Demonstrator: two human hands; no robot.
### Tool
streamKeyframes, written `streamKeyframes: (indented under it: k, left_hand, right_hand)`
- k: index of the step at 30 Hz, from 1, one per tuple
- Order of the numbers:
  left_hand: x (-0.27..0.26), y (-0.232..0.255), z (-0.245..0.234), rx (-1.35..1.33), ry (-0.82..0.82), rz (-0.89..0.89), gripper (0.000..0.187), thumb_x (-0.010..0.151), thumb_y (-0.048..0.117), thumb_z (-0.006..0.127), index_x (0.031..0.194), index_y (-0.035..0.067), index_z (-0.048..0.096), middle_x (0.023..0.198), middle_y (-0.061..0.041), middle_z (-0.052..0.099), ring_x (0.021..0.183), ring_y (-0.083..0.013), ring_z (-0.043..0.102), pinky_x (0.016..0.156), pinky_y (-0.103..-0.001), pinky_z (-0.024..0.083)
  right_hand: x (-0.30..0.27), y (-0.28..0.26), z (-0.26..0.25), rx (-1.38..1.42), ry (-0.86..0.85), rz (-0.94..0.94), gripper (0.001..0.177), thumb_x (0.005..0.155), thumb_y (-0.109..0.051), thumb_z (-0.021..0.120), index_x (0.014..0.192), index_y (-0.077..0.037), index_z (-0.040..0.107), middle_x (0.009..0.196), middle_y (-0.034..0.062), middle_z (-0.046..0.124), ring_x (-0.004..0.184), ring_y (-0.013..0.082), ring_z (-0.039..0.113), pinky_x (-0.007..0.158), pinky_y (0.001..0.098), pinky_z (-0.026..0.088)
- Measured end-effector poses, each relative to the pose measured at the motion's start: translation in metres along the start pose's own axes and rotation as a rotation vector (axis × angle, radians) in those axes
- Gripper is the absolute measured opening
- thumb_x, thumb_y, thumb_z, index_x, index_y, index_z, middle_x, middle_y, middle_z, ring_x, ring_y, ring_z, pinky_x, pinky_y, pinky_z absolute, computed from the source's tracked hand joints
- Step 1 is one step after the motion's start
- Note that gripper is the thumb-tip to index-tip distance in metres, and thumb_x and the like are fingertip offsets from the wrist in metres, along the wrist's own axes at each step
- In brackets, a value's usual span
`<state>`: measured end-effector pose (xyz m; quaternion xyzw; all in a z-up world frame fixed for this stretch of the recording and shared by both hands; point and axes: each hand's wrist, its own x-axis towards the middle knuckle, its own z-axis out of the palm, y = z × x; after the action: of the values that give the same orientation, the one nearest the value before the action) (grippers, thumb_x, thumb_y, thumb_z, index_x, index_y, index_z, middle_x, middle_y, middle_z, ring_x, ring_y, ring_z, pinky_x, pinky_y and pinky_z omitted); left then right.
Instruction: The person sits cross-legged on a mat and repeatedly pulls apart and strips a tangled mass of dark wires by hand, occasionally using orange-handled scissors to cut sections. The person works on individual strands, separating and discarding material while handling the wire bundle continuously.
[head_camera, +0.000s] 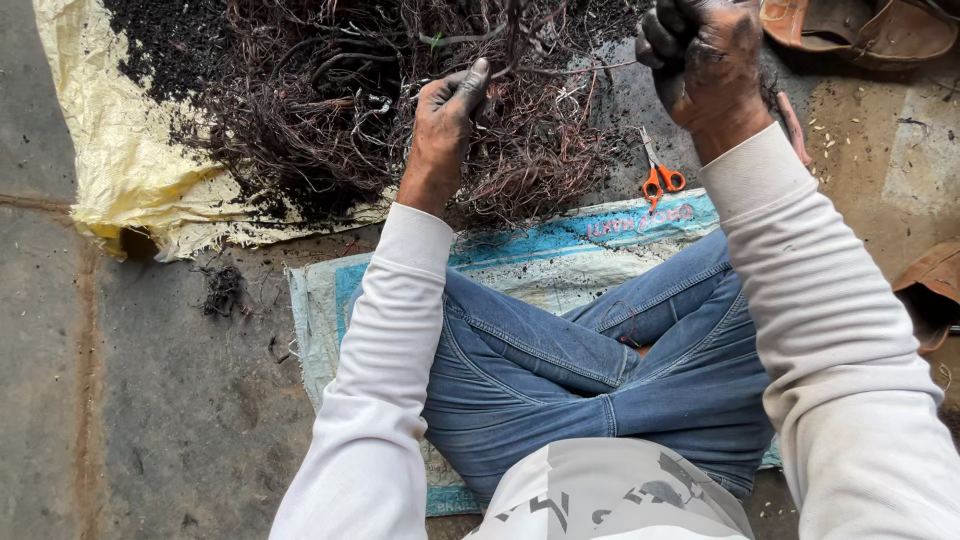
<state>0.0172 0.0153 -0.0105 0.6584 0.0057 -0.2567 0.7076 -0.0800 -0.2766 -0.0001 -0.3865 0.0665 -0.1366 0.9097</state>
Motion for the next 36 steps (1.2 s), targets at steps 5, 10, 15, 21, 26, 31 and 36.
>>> streamKeyframes:
  k: [5,10,15,21,26,31,36]
  left_hand:
    - [-0.008,-0.001,-0.006,0.088,-0.162,0.172,0.037,0.098,0.042,0.071,0.103,0.005,0.068,0.103,0.005,0.061,0.087,-0.0079,0.056,0.074,-0.027,0.050]
    - [-0.004,-0.007,-0.006,-0.063,-0.203,0.119,0.021,0.093,0.030,0.074,0.102,0.011,0.070,0.102,0.008,0.065,0.092,-0.0052,0.062,0.083,-0.024,0.050]
    - [0.003,-0.014,-0.010,-0.170,-0.270,0.121,0.028,0.109,0.027,0.071,0.087,0.010,0.069,0.078,0.000,0.063,0.066,-0.0104,0.053,0.063,-0.026,0.044]
    - [0.003,-0.009,0.008,0.435,0.083,0.148,0.012,0.095,0.021,0.064,0.101,0.013,0.070,0.084,0.003,0.071,0.068,-0.0090,0.068,0.062,-0.032,0.059]
    - [-0.011,-0.006,0.021,0.871,0.147,0.758,0.024,0.093,0.013,0.073,0.115,0.013,0.063,0.111,-0.004,0.071,0.094,-0.0170,0.072,0.082,-0.032,0.064]
    - [-0.014,-0.002,0.030,0.952,0.017,0.899,0.036,0.092,0.012,0.072,0.126,0.021,0.066,0.120,-0.001,0.073,0.098,-0.0194,0.074,0.084,-0.036,0.062]
    - [-0.014,0.009,0.033,0.924,-0.063,0.908,0.018,0.096,0.015,0.075,0.113,0.021,0.076,0.107,0.000,0.076,0.094,-0.0196,0.075,0.081,-0.037,0.063]
  right_hand:
    - [0.011,0.001,-0.021,-0.178,-0.091,-0.069,0.039,0.111,-0.013,0.059,0.078,-0.017,0.038,0.064,-0.0025,0.030,0.053,0.0105,0.030,0.054,0.0297,0.025]
    - [0.028,0.009,-0.035,-0.149,0.045,-0.050,0.032,0.106,-0.016,0.058,0.078,-0.014,0.043,0.068,-0.0001,0.033,0.058,0.0146,0.034,0.058,0.0344,0.030]
    - [0.034,0.010,-0.033,-0.102,0.006,-0.030,0.033,0.109,-0.020,0.060,0.081,-0.015,0.044,0.070,-0.0005,0.036,0.060,0.0135,0.035,0.058,0.0322,0.030]
    - [0.027,0.006,-0.006,0.001,0.095,0.094,0.036,0.106,-0.016,0.066,0.078,-0.018,0.043,0.069,-0.0029,0.036,0.060,0.0115,0.036,0.059,0.0316,0.030]
    - [0.022,0.018,0.020,0.042,0.171,0.151,0.038,0.101,-0.016,0.066,0.073,-0.018,0.042,0.066,-0.0030,0.037,0.055,0.0102,0.035,0.053,0.0299,0.029]
    - [0.016,0.018,0.028,0.071,0.035,0.239,0.041,0.105,-0.012,0.062,0.074,-0.020,0.036,0.065,-0.0061,0.029,0.053,0.0075,0.028,0.053,0.0278,0.025]
    - [0.012,0.012,0.028,0.065,0.009,0.250,0.040,0.107,-0.011,0.058,0.074,-0.020,0.035,0.067,-0.0057,0.028,0.054,0.0076,0.026,0.054,0.0280,0.024]
